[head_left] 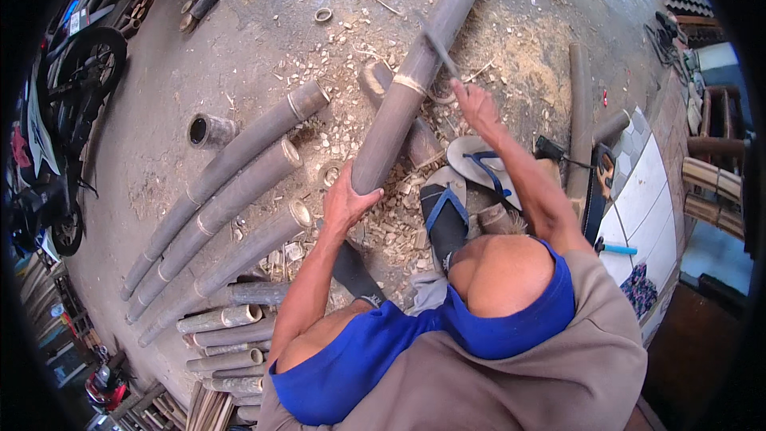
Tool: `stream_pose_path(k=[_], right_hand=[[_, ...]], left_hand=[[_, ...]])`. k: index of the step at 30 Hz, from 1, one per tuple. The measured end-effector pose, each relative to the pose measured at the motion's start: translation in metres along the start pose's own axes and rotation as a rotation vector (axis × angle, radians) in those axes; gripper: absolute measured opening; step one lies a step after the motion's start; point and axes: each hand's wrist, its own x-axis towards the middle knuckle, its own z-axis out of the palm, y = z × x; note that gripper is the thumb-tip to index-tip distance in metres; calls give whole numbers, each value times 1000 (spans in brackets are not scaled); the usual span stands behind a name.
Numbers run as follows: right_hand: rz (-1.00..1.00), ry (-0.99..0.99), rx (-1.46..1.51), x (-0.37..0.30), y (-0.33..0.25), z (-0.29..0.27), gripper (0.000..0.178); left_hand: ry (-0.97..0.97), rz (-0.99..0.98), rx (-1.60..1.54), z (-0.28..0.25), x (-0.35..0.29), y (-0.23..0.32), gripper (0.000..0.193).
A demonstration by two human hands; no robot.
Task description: The person uses a knife to shave the outer surface of several bamboo poles, rotating each pole to smooth its circumference. The person repeatedly picks up poles from a pile, shaves them, and places them back down.
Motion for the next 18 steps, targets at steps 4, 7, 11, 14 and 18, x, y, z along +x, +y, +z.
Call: stream_pose_path(k=[4, 7, 11, 14, 18], right_hand=[[-168, -204, -232, -19, -27, 2, 72], [3, -86, 14, -7, -24, -6, 69], [-205, -155, -177, -10, -26, 11, 72], [-120, -92, -176, -15, -31, 2, 71], [-161, -146, -127, -20, -45, 7, 69]], left_hand=[[1, -40, 139, -6, -9, 10, 109], [43, 46, 45, -2, -4, -1, 108], [-28, 10, -140, -9, 9, -3, 107], [-50, -14, -139, -9, -1, 2, 106], [-85, 1, -196, -12, 0, 1, 106]])
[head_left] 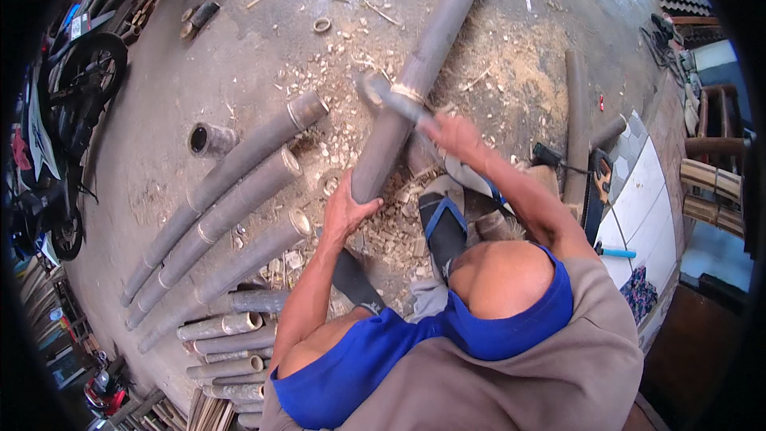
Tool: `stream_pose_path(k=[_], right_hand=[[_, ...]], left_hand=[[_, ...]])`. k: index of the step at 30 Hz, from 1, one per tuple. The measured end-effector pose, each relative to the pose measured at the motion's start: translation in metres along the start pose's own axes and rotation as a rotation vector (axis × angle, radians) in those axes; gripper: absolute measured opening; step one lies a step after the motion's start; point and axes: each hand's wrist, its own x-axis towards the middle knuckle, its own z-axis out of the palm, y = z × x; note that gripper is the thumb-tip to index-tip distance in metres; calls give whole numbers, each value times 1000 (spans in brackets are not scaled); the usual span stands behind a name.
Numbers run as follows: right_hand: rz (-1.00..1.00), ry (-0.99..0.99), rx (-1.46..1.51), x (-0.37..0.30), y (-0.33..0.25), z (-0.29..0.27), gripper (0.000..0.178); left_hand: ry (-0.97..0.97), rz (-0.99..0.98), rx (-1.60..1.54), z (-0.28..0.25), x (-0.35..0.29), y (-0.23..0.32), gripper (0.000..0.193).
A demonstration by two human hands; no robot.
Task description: The person uses a knife to shave the outer surface of several bamboo poles, rotating each pole to smooth its circumference. The person repeatedly picks up poles from a pile, shaves them, and places them back down.
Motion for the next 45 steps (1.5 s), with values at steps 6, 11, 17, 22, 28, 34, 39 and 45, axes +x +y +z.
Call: stream_pose_path(k=[6, 11, 17, 22, 28, 34, 39, 45], right_hand=[[2, 245, 87, 28, 31, -7, 74], [-11, 18, -82, 5, 24, -1, 74], [-151, -64, -123, -8, 12, -4, 75], [144, 131, 177, 11, 23, -14, 71], [4, 197, 41, 7, 45, 10, 74], [17, -54, -94, 5, 18, -5, 72], [108, 28, 91, 7, 30, -10, 71], [155, 204, 183, 18, 26, -6, 79]], left_hand=[[78, 5, 200, 9, -9, 14, 106], [60, 27, 110, 9, -3, -8, 109], [-46, -35, -34, 2, -2, -2, 109], [94, -49, 177, 12, -12, 4, 109], [36, 10, 80, 6, -1, 11, 109], [5, -50, -15, -2, -6, -2, 112], [-45, -68, -95, -3, 1, 9, 111], [-99, -36, -194, -5, 7, -10, 111]])
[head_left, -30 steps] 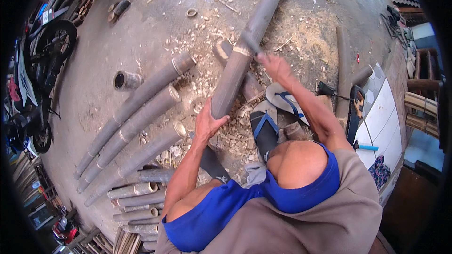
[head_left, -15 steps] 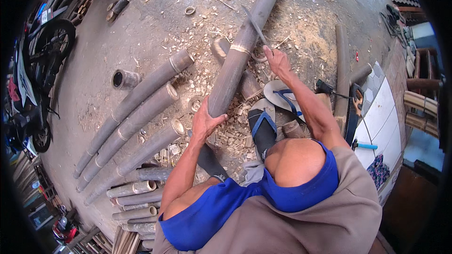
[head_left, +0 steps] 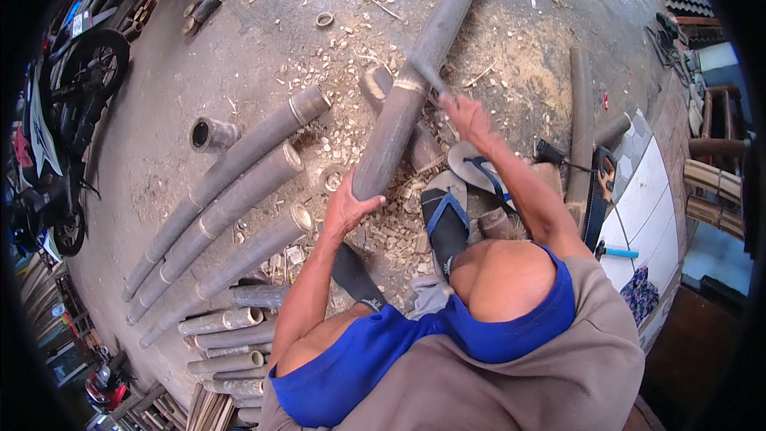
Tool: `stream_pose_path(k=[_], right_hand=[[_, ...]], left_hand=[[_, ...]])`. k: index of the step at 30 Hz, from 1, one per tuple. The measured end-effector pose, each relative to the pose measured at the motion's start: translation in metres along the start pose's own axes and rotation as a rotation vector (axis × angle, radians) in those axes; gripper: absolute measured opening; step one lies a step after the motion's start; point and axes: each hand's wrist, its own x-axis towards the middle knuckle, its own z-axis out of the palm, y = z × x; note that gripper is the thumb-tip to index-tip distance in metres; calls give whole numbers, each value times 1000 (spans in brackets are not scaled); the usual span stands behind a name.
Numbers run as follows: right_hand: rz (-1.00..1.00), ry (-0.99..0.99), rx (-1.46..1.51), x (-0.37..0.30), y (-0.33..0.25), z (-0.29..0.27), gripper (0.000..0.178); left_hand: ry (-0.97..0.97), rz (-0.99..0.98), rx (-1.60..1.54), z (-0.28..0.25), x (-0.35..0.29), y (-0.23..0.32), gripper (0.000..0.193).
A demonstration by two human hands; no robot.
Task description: The person uses a knife to shave the outer surface of several bamboo poles, rotating each pole to smooth its circumference. The person repeatedly picks up poles from a pile, shaves them, and places them back down.
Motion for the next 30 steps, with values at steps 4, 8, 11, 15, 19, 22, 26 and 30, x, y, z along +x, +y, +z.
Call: stream_pose_path(k=[4, 8, 11, 15, 19, 22, 26, 30], right_hand=[[-320, -328, -313, -29, -5, 3, 79], [-18, -25, 95, 8, 21, -4, 76], [-181, -208, -106, -22, 9, 10, 77], [-31, -145, 34, -16, 11, 4, 76], [-201, -159, -77, -16, 7, 16, 78], [-220, -128, -216, -19, 17, 8, 77], [-133, -104, -101, -15, 10, -4, 77], [-175, -190, -178, -22, 1, -4, 73]], left_hand=[[-49, -33, -84, 4, -1, -14, 108], [53, 5, 150, 11, -11, 6, 110], [193, 76, 503, 23, -16, 15, 112], [150, 85, 382, 22, -11, 13, 113], [118, 41, 227, 11, -2, 13, 111], [114, 58, 208, 15, -6, 5, 111], [13, 32, 148, 7, -6, 21, 113], [70, 5, 275, 11, -12, 15, 113]])
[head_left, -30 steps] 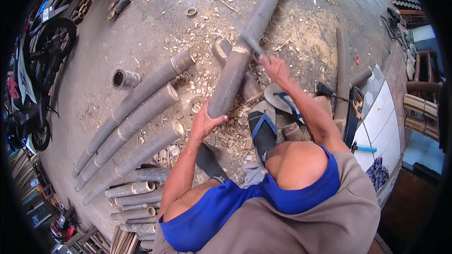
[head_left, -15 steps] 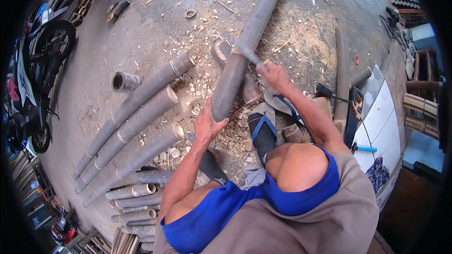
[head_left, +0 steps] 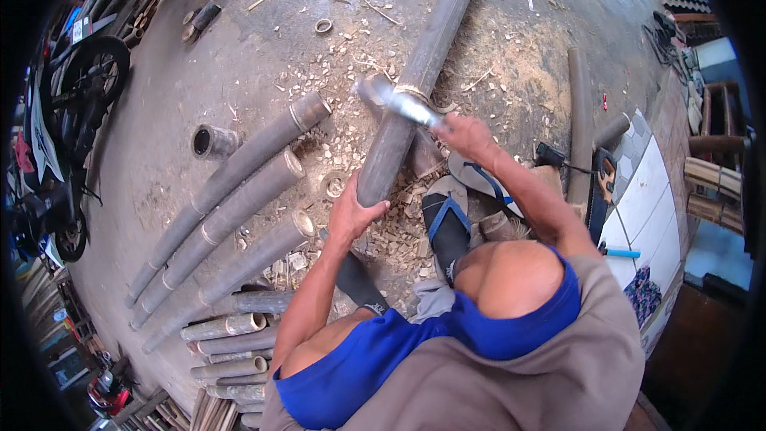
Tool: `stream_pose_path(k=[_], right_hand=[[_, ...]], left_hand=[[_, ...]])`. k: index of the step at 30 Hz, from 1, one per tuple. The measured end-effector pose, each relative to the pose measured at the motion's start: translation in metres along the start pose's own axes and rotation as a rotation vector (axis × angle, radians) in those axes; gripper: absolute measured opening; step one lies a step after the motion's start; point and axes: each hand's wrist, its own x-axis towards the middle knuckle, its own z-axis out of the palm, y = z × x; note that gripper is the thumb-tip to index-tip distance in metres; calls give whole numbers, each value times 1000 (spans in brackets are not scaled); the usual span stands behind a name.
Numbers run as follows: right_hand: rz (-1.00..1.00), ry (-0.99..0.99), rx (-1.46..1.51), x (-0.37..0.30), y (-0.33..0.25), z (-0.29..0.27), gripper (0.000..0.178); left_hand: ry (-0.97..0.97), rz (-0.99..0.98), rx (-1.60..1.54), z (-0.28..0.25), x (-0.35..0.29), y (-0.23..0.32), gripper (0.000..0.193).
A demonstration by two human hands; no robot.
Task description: The person uses a knife to shave the outer surface of several bamboo poles, rotating each pole to smooth its circumference. The person repeatedly picks up poles from a pile, shaves them, and places them back down.
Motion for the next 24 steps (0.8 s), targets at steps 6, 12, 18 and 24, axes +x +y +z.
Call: stream_pose_path(k=[6, 12, 18, 24], right_hand=[[-209, 12, -128, -17, -6, 16, 74], [13, 86, 16, 17, 9, -4, 76], [148, 189, 126, 32, 26, -9, 71], [23, 67, 35, 15, 15, 1, 76]], left_hand=[[109, 39, 136, 11, -7, 6, 115], [111, 88, -13, 12, -2, -10, 112], [30, 46, -100, 6, 1, 7, 111], [-30, 34, -215, -5, 4, 5, 114]])
